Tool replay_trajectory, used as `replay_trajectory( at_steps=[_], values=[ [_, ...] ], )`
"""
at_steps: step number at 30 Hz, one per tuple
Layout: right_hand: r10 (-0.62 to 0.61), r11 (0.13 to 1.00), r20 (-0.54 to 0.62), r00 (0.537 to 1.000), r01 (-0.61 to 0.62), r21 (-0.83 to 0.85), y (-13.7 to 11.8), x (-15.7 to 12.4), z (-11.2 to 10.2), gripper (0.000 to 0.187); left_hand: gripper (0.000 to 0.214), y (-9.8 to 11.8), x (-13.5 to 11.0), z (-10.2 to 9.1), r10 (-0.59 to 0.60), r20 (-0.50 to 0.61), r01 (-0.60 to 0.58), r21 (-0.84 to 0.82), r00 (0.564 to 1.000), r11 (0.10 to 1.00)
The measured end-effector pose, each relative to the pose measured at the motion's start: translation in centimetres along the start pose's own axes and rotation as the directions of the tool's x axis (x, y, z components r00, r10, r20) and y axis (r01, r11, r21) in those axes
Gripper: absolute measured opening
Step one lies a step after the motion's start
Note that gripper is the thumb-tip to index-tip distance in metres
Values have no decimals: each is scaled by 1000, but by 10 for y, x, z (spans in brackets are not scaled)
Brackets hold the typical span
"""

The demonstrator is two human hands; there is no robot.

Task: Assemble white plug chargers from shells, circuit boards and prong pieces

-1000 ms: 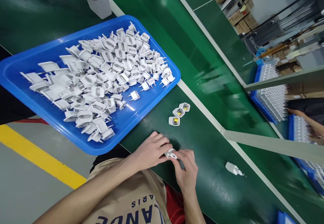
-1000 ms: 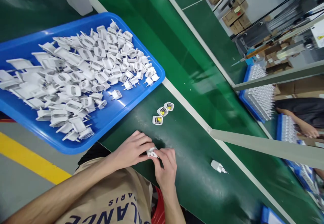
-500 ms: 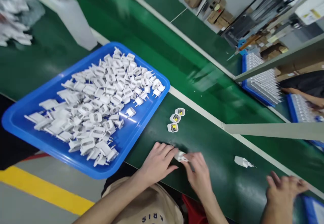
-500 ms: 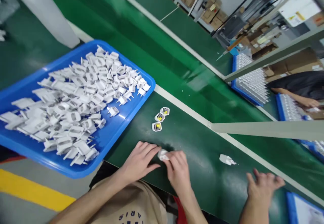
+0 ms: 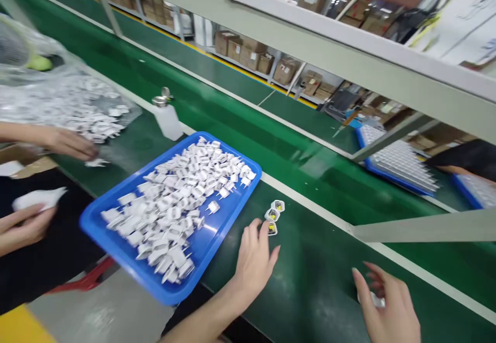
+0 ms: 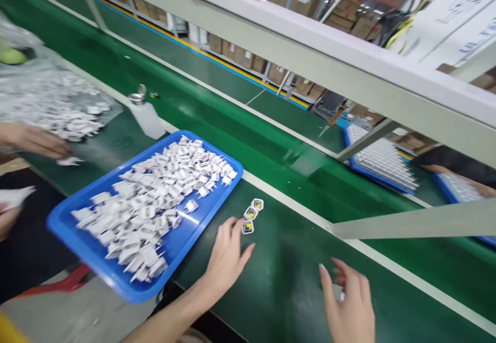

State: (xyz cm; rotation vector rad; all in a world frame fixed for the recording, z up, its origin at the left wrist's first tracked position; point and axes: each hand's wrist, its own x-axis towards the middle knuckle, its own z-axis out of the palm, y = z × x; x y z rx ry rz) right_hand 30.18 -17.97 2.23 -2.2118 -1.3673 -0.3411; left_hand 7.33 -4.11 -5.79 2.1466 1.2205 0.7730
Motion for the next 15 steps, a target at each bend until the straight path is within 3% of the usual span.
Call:
replay_trajectory(
  at_steps=[2, 4, 6, 9, 12, 15],
  values=[
    [-94, 986, 131, 987, 74, 151, -29, 22, 16, 45, 40, 3, 13, 3, -5, 31, 2, 90, 1000, 996],
    [-265, 923, 202, 943, 188, 337, -67, 43, 36, 42, 31, 2, 14, 5, -10, 38, 5, 125, 999, 992],
    [-459, 806, 221, 861, 298, 512, -111, 58, 61, 31, 28, -1, 4, 6, -14, 10, 13, 138, 1000, 990],
    [-662, 666, 282, 694, 373, 647, -180, 67, 108, 16, 38, -5, -21, 2, 9, -21, -6, 153, 1000, 988],
    [-689, 649, 291, 664, 387, 655, -242, 69, 155, 19, 40, -12, -43, -8, 53, -24, -48, 168, 998, 985],
    [-680, 651, 300, 669, 363, 667, -273, 72, 178, 31, 30, -20, -53, -20, 82, -9, -80, 162, 997, 984]
  ],
)
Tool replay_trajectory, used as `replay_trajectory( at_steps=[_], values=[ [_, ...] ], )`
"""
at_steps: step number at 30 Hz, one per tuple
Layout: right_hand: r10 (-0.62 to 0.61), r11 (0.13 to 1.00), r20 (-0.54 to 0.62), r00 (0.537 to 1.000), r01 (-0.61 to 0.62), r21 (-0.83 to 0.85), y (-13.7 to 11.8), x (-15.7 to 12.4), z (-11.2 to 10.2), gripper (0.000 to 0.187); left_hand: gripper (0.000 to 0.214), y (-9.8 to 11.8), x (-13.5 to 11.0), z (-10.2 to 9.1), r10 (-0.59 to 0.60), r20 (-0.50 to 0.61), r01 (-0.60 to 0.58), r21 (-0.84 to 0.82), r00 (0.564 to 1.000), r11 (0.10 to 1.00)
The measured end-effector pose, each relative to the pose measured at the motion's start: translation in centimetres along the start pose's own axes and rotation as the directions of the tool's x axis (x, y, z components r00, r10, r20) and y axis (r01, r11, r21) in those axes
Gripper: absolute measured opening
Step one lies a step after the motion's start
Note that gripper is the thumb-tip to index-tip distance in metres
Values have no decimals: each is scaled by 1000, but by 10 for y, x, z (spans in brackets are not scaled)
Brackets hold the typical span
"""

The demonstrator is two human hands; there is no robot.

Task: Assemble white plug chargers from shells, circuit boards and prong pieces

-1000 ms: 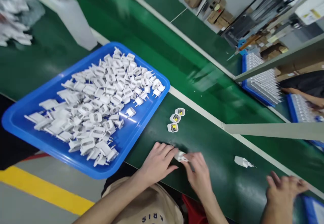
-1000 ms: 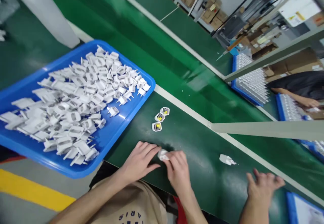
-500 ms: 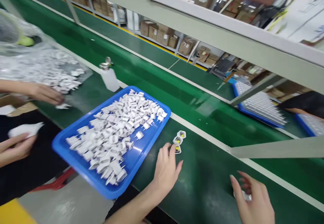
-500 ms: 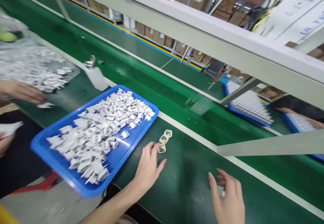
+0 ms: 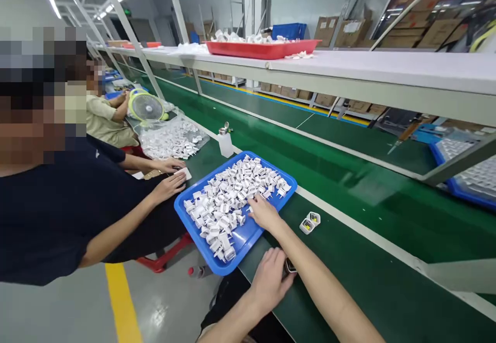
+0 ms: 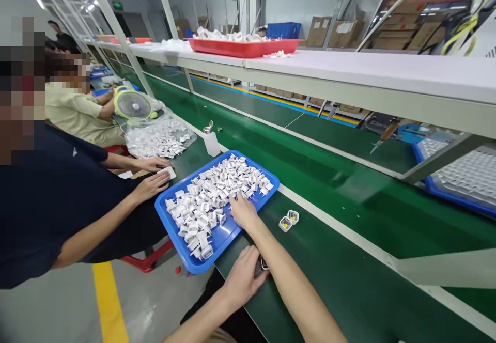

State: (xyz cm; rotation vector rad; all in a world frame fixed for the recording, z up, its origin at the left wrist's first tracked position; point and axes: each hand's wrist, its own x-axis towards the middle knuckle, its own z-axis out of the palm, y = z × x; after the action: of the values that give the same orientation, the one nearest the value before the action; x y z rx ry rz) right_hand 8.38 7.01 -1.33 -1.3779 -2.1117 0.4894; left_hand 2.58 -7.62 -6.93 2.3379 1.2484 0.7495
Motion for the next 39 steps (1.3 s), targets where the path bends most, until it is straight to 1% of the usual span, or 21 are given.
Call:
replay_trajectory(
  at_steps=[2, 4, 6, 7, 8, 9, 10, 11, 12, 13, 14, 16, 17, 19, 24, 28, 30, 33, 39],
  values=[
    [13, 1000, 8, 1000, -13, 27, 2, -5, -5, 30, 26, -3, -2, -3, 9, 13, -9, -29, 1000, 1000],
    [33, 998, 18, 999, -34, 48, 8, -30, -23, 24, 25, -4, 0, -2, 9, 26, -7, -69, 1000, 998],
    [70, 992, 7, 997, -71, 109, 15, -68, -49, 17, 27, -4, 3, 2, 4, 41, 1, -109, 999, 994],
    [103, 981, -22, 994, -98, 166, 18, -91, -61, 14, 27, -3, 6, 4, 3, 50, 3, -128, 999, 992],
    [149, 962, -73, 986, -128, 241, 21, -114, -72, 11, 26, -3, 9, 7, 7, 60, 2, -147, 998, 989],
    [208, 938, -141, 968, -156, 308, 23, -136, -81, 10, 24, -2, 12, 9, 17, 73, -5, -166, 997, 986],
    [265, 918, -212, 941, -178, 355, 25, -158, -86, 9, 23, -1, 15, 11, 35, 88, -18, -186, 995, 982],
    [310, 910, -278, 909, -199, 363, 27, -176, -88, 9, 22, 0, 17, 13, 55, 104, -33, -205, 993, 978],
    [334, 917, -328, 884, -223, 330, 29, -192, -87, 9, 22, 0, 20, 15, 76, 118, -49, -223, 990, 974],
    [331, 931, -347, 878, -243, 273, 31, -204, -84, 10, 22, 0, 21, 17, 94, 131, -61, -239, 987, 969],
    [310, 945, -331, 891, -251, 209, 33, -213, -80, 11, 20, 0, 23, 18, 105, 141, -67, -252, 984, 965],
    [258, 965, -229, 939, -239, 108, 36, -221, -72, 13, 18, -2, 25, 20, 113, 154, -68, -270, 982, 960],
    [237, 971, -171, 956, -226, 83, 37, -221, -69, 13, 16, -3, 25, 21, 114, 157, -67, -279, 981, 958],
    [206, 978, -92, 974, -201, 53, 39, -220, -69, 11, 14, -5, 25, 21, 120, 158, -69, -296, 980, 953],
    [137, 990, -19, 990, -137, -20, 41, -214, -81, 9, 11, -8, 26, 19, 141, 134, -90, -327, 981, 941],
    [47, 996, 31, 998, -45, -71, 48, -211, -85, 8, 11, -9, 26, 20, 147, 93, -109, -327, 985, 939],
    [1, 996, 45, 999, 3, -85, 53, -209, -84, 8, 12, -9, 26, 22, 144, 86, -109, -331, 986, 937],
    [-36, 994, 69, 997, 43, -101, 59, -210, -82, 10, 12, -9, 25, 23, 134, 89, -97, -333, 987, 938],
    [-64, 975, 85, 994, 80, -205, 62, -215, -73, 19, 12, -9, 26, 25, 102, 155, -45, -337, 983, 940]
  ],
)
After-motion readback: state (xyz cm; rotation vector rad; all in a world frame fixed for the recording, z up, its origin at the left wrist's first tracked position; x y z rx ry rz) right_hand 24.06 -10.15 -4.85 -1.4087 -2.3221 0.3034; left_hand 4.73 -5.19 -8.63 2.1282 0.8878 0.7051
